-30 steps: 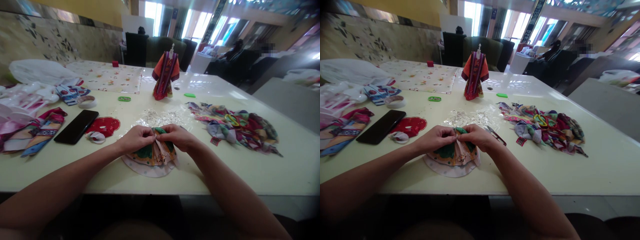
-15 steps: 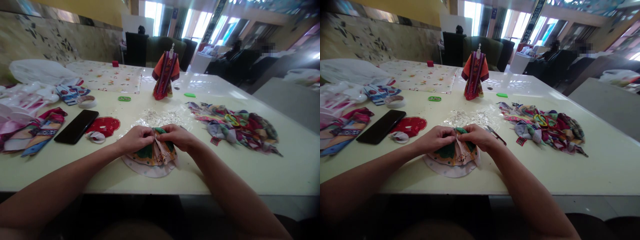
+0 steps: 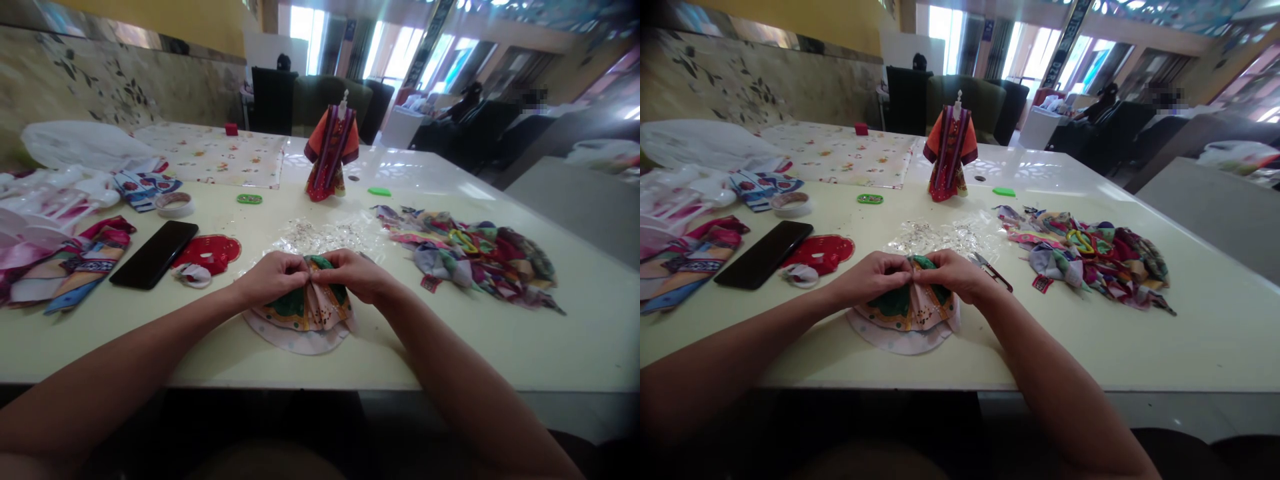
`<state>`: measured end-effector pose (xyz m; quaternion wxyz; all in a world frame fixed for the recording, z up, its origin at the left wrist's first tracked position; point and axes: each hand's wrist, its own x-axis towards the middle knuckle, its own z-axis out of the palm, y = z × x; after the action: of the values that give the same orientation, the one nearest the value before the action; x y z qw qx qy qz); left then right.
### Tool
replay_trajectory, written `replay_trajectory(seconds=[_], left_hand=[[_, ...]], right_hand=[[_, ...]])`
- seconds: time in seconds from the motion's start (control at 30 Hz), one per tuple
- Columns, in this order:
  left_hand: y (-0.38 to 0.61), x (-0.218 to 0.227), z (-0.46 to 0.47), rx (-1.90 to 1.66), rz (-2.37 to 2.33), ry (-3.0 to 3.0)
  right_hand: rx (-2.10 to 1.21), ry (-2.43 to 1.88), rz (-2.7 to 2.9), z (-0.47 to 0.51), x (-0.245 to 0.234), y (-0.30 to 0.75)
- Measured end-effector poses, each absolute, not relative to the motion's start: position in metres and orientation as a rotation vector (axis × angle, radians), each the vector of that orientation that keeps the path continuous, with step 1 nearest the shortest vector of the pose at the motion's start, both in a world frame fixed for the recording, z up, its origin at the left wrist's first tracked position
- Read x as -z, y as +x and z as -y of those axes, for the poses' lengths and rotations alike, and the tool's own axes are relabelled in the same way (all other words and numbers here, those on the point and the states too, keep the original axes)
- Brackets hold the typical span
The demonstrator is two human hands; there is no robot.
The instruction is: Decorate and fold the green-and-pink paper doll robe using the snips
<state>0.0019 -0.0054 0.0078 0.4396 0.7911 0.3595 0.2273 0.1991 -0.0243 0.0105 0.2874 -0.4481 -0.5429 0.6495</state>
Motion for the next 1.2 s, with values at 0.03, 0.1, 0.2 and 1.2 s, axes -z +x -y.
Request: replay_trajectory(seconds=[0.03, 0.1, 0.2, 1.2], left_hand=[[0.0024, -0.0076, 0.0054, -0.566, -0.893, 1.968], [0.0032, -0.0068, 0.0055, -0.567, -0.893, 1.973], [0.0035, -0.0046, 0.0049, -0.565, -0.897, 1.968], [0.0051, -0.0067, 0.0082, -0.673, -0.978, 1.969]], right_hand=[[-1.724, -1.206, 1.459, 0.0242, -0.0102, 0.1987], [-1.709, -1.22, 1.464, 0.0241, -0.0094, 0.1979], [-1.702, -1.227, 1.473, 0.024, -0.0082, 0.1972], [-1.637, -1.236, 1.463, 0.0262, -0.0071, 0.1936]])
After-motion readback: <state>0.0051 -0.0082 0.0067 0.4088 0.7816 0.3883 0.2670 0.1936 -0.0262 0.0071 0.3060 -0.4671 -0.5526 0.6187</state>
